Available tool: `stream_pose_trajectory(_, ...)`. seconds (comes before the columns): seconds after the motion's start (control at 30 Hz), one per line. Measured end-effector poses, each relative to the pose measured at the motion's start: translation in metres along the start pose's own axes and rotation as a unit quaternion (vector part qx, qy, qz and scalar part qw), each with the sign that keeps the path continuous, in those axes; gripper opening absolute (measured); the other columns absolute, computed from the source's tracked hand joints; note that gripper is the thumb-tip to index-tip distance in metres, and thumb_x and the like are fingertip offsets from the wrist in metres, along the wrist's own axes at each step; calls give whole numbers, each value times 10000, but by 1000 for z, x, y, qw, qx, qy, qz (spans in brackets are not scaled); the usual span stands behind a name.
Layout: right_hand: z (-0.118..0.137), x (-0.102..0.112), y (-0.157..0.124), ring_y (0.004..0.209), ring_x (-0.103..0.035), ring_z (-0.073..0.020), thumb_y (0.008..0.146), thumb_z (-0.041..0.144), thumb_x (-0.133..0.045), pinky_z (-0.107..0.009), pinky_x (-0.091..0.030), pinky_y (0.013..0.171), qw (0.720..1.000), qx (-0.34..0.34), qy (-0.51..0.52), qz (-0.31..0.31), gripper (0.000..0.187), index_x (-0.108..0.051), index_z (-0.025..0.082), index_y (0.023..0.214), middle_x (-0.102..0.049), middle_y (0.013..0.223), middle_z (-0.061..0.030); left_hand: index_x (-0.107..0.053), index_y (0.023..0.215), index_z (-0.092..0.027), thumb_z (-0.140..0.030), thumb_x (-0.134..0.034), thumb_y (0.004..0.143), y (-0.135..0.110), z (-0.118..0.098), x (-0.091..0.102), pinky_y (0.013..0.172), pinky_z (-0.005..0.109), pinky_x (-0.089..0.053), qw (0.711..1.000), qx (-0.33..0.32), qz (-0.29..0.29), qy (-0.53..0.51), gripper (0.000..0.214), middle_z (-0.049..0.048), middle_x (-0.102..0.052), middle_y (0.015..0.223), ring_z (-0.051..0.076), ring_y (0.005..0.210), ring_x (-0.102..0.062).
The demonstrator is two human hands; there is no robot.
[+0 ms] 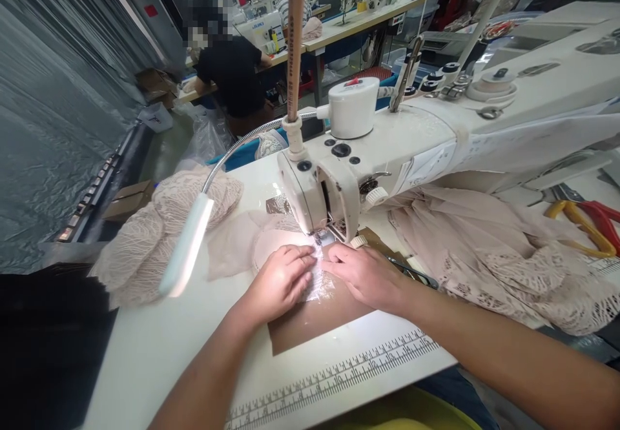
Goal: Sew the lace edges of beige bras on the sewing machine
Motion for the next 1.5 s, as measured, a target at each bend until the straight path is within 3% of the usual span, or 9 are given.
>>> stream_pose_trajectory(0.2, 0, 1, -2, 653, -347, -136, 759, 4, -434, -273, -251, 615, 1000, 5, -5, -10, 336, -660, 186, 928, -487, 783, -19, -554, 1251, -156, -256, -440, 917, 0, -6, -15, 866, 458, -488, 994, -37, 11, 106, 367, 120, -556, 1304, 267, 1050, -534)
stream_pose_trajectory(0.57, -4, 5, 2, 703, -410, -162, 844, 73, -439, -290, -241, 602, 998, -35, -46, -30, 281, -665, 180, 972, -541, 764, -38, -552, 1250, -113, -291, -427, 920, 8, -6, -17, 854, 454, -488, 990, 6, 19, 143, 396, 130, -511, 1347, 278, 1024, -512)
stream_pose_trajectory(0.73, -7, 6, 1, 707, -416, -160, 826, 66, -463, -294, -242, 594, 997, -48, -52, -14, 328, -643, 180, 1075, -565, 810, -40, -545, 1260, -110, -304, -430, 919, 4, -3, -18, 882, 471, -471, 990, 1, 9, 142, 409, 141, -506, 1350, 291, 1054, -504)
stream_pose_trajectory(1.17, 7, 4, -10, 714, -398, -162, 790, 67, -457, -272, -284, 612, 994, 106, 10, -1, 295, -672, 186, 953, -499, 739, -34, -587, 1192, -179, -257, -461, 910, -9, -13, -13, 881, 421, -433, 994, -73, 17, 77, 318, 133, -573, 1199, 244, 1022, -533)
stream_pose_trajectory(1.5, 10, 8, -13, 709, -428, -156, 838, 107, -453, -276, -283, 612, 993, 115, 29, -20, 253, -684, 180, 913, -549, 743, -33, -597, 1177, -210, -214, -466, 912, -9, -14, -17, 788, 376, -420, 989, -83, 13, 121, 295, 108, -587, 1046, 202, 867, -498)
Point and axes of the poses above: each hand's wrist, its own y-axis towards the middle knuckle, its own x-axis out of the back of the hand, z = x × y, the point moved 9 cm from there along y, towards the middle knuckle
